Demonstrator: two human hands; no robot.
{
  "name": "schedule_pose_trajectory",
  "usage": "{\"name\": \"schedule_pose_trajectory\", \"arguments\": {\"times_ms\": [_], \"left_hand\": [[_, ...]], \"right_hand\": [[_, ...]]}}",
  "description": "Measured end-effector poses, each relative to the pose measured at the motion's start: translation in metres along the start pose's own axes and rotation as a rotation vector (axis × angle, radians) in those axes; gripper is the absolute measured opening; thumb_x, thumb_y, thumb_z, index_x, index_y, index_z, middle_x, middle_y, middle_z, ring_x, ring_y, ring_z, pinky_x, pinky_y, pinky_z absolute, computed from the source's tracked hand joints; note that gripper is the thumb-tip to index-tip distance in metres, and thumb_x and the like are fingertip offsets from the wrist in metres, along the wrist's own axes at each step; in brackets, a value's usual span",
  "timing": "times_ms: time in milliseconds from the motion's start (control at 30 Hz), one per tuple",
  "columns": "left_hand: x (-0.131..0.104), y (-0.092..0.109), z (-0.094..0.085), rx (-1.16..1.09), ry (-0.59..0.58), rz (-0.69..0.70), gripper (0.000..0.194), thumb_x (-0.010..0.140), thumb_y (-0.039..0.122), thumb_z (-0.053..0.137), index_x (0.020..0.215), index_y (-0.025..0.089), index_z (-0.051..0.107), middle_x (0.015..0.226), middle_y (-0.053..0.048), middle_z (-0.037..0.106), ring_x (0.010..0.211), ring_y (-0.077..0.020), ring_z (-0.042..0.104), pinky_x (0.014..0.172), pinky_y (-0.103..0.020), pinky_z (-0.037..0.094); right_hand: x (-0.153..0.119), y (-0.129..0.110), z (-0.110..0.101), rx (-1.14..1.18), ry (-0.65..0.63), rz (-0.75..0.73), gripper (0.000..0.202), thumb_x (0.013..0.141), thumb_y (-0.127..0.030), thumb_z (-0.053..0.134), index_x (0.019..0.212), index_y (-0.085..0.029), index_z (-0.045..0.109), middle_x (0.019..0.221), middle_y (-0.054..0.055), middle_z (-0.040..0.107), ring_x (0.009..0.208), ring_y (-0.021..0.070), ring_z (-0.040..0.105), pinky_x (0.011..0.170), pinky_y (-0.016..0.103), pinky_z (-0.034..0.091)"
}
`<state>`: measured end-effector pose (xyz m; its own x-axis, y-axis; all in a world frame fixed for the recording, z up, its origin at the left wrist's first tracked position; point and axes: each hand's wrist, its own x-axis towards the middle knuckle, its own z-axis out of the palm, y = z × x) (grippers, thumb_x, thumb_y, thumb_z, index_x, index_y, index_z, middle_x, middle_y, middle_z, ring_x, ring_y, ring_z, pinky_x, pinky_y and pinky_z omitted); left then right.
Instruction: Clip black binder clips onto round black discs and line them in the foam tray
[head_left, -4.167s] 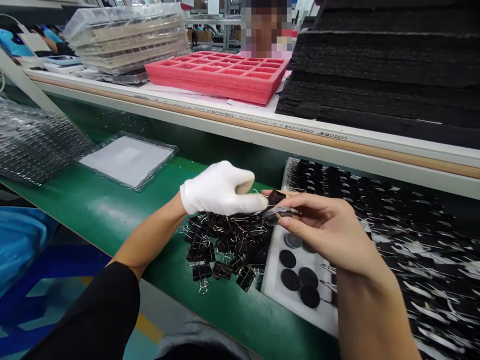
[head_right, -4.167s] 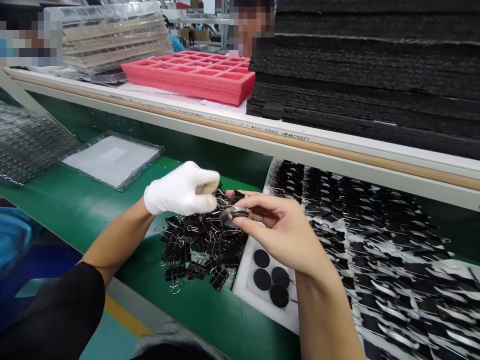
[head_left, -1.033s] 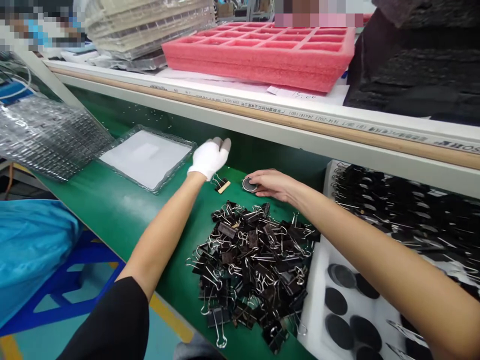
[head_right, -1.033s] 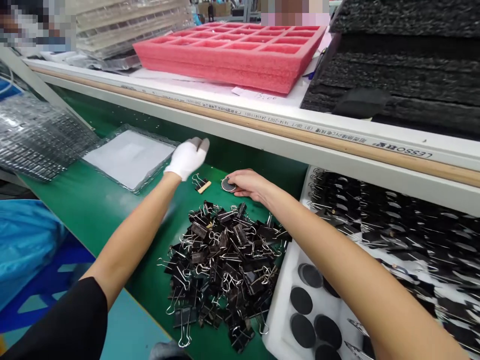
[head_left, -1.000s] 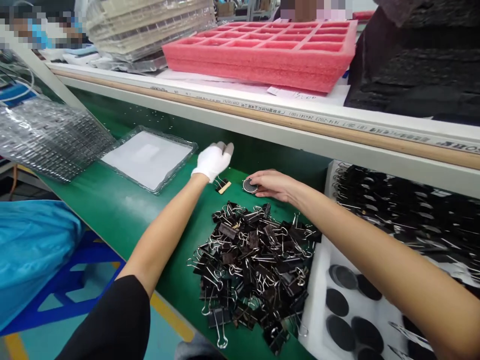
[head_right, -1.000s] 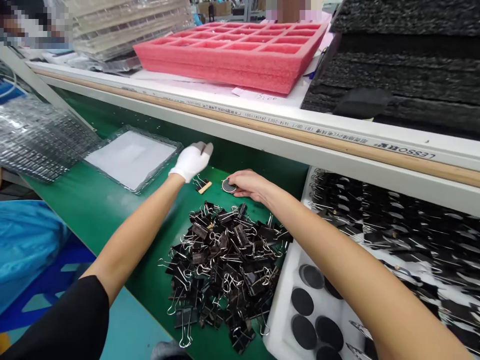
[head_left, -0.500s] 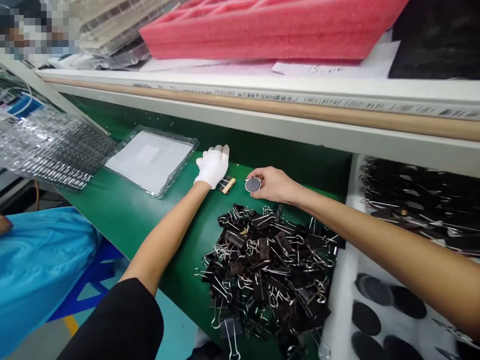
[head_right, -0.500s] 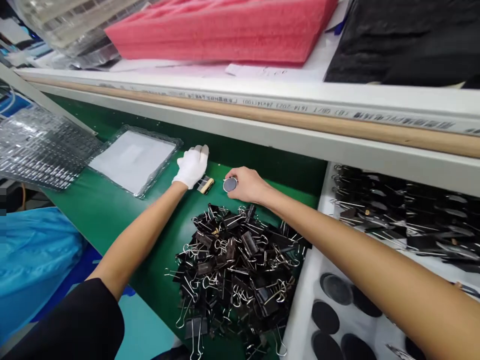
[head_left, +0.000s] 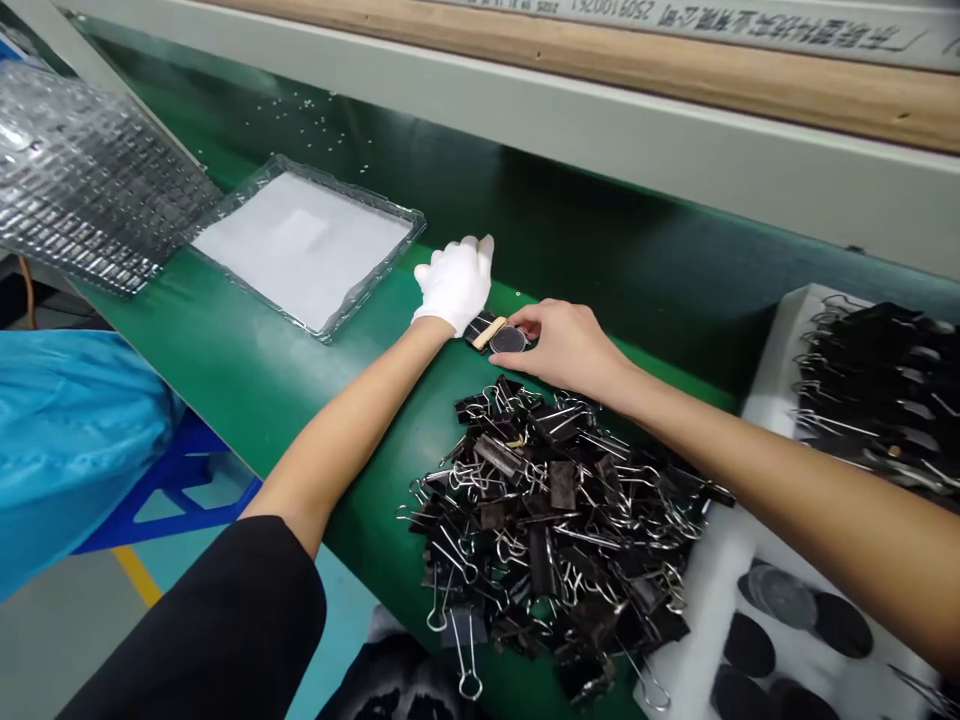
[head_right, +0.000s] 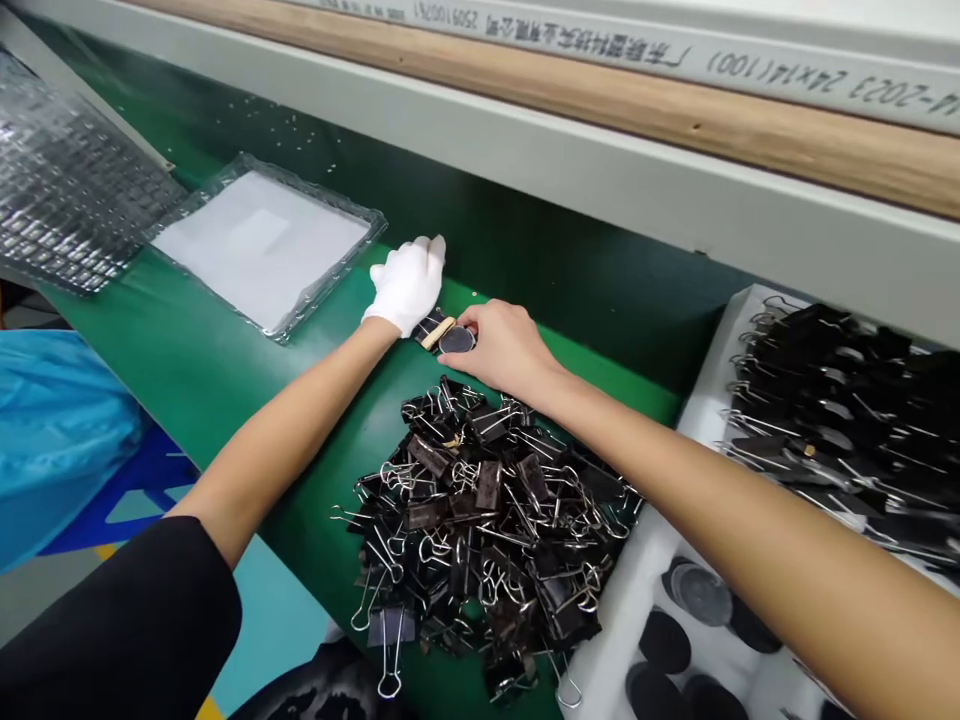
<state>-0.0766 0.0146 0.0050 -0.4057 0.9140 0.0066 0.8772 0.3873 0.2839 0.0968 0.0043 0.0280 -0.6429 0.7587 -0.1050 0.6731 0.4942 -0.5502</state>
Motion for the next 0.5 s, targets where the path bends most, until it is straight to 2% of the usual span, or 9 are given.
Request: {"name": "schedule_pose_trajectory", "arguments": {"times_ms": [333,500], "left_hand": [[0.0019,0.0012,0.0014,-0.052,-0.024,-0.046,0.054,0.112,0.045,0.017,0.142,0.025,0.057,0.130,-0.014,0.064,0.130,-0.0328,0.055,0.110,-0.050,0.040],[0.0008,0.0016,0.0024,-0.138,0.033,-0.057,0.050,0.112,0.044,0.022,0.130,0.022,0.063,0.125,-0.015,0.067,0.126,-0.0340,0.058,0.110,-0.052,0.039]], "right_hand": [[-0.0011,-0.0063,0.0074,-0.127,0.051,0.004,0.034,0.076,-0.037,0.092,0.099,-0.016,0.077,0.090,0.007,0.067,0.083,0.0265,0.064,0.074,0.038,0.048],[0.0005,-0.0066,0.0087,-0.152,0.034,-0.003,0.036,0.076,-0.039,0.093,0.098,-0.016,0.075,0.092,0.008,0.068,0.084,0.0271,0.065,0.073,0.039,0.048]]}}
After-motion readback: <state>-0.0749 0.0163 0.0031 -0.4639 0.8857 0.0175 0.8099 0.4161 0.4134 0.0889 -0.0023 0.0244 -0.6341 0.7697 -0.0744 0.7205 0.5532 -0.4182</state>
